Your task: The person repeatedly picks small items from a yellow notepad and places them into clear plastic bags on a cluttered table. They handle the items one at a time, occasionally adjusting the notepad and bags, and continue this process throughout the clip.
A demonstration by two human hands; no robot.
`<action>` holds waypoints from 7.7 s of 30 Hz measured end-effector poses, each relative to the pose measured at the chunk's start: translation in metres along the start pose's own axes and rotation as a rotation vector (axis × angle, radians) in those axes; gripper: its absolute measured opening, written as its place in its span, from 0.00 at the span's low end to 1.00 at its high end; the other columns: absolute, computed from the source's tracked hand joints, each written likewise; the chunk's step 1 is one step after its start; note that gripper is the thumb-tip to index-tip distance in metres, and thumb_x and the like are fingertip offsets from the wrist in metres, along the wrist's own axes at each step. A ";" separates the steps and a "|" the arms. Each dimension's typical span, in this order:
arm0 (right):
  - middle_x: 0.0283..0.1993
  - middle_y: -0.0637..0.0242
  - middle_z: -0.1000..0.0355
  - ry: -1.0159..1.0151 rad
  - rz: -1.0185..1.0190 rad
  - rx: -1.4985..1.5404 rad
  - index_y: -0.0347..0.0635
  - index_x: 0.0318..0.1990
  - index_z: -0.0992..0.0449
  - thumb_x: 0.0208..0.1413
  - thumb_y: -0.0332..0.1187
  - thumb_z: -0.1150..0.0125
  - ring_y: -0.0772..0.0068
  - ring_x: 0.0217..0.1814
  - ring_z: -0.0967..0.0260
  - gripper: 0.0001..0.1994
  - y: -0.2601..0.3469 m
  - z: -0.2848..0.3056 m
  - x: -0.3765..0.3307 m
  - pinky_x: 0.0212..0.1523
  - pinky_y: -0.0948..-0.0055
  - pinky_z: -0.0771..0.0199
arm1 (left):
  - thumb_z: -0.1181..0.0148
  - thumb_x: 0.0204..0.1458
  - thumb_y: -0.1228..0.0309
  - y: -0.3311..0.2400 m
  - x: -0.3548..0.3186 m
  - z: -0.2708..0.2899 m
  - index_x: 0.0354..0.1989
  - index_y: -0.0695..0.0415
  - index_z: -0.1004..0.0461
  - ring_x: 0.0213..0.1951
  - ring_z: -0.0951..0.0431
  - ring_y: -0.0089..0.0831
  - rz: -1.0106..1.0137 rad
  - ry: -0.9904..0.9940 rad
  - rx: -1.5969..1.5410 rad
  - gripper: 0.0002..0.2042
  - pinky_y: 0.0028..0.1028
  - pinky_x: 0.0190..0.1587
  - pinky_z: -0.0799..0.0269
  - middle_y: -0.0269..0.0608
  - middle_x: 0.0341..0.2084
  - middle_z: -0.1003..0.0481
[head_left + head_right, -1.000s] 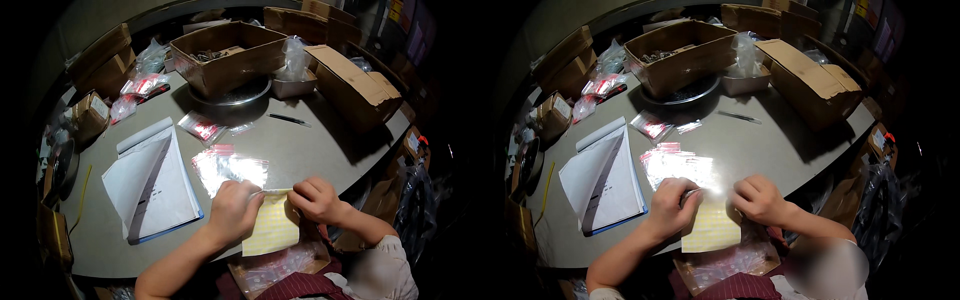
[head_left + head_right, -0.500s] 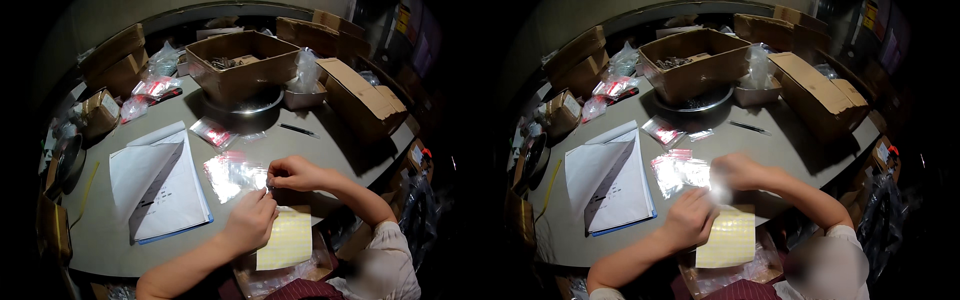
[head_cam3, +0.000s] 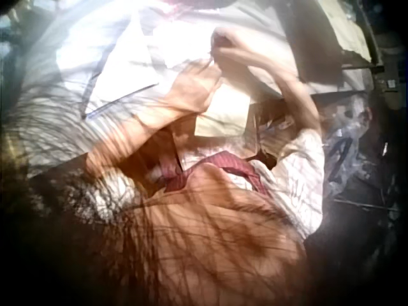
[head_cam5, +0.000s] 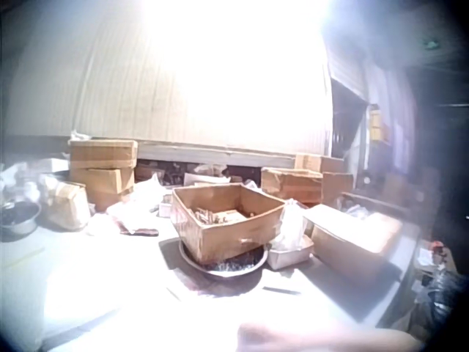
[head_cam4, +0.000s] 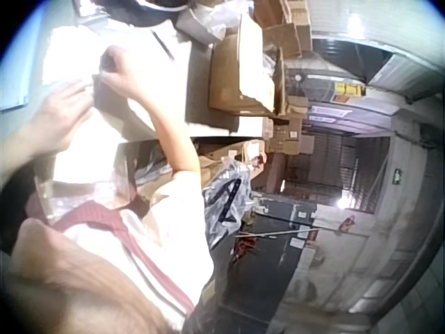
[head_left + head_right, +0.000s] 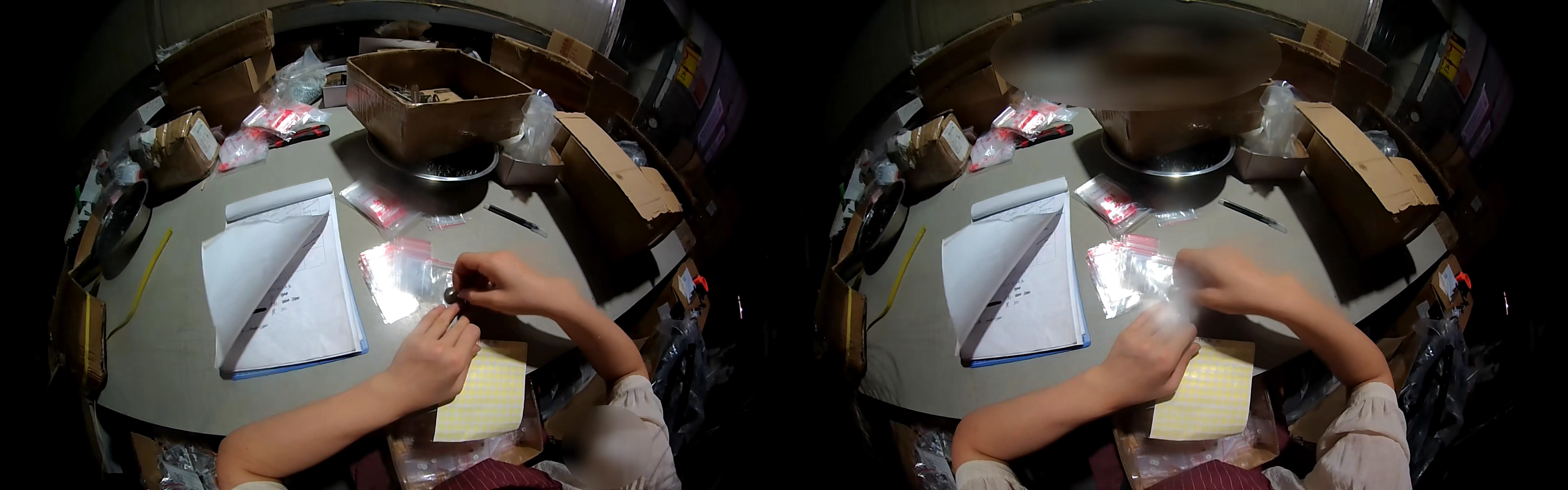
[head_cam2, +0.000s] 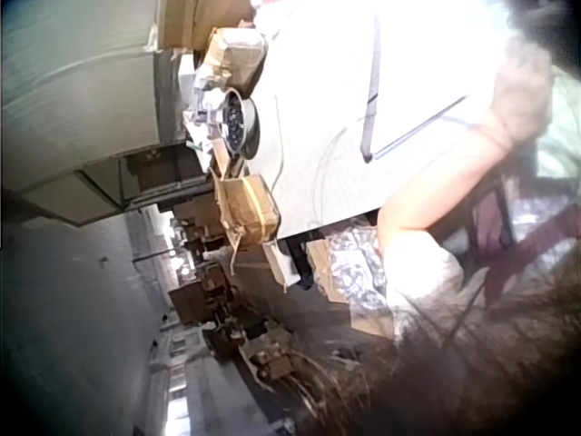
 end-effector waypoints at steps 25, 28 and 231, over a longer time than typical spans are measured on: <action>0.46 0.57 0.20 0.196 0.107 0.213 0.37 0.46 0.16 0.63 0.33 0.31 0.58 0.47 0.22 0.09 0.057 -0.025 -0.136 0.46 0.67 0.23 | 0.34 0.62 0.74 0.062 0.027 0.067 0.40 0.64 0.22 0.37 0.25 0.16 0.548 -0.444 -0.939 0.06 0.19 0.43 0.29 0.32 0.35 0.22; 0.36 0.57 0.19 0.243 0.012 0.388 0.32 0.38 0.15 0.63 0.32 0.31 0.59 0.38 0.20 0.09 0.058 0.004 -0.139 0.40 0.70 0.22 | 0.34 0.62 0.74 0.053 0.023 0.061 0.41 0.64 0.22 0.37 0.25 0.16 0.508 -0.359 -0.892 0.06 0.19 0.44 0.30 0.32 0.35 0.22; 0.48 0.60 0.23 -0.519 -0.049 0.093 0.39 0.51 0.20 0.59 0.33 0.29 0.62 0.52 0.25 0.14 -0.060 -0.003 -0.069 0.54 0.65 0.26 | 0.39 0.56 0.75 0.011 -0.001 0.003 0.41 0.67 0.25 0.63 0.29 0.61 0.110 0.024 -0.117 0.09 0.51 0.67 0.37 0.65 0.56 0.26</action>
Point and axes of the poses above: each hand's wrist, its own x-axis towards the middle knuckle, its own z-axis out of the back of the hand, y = z × x, the point moved 3 cm from there along x, towards the middle knuckle
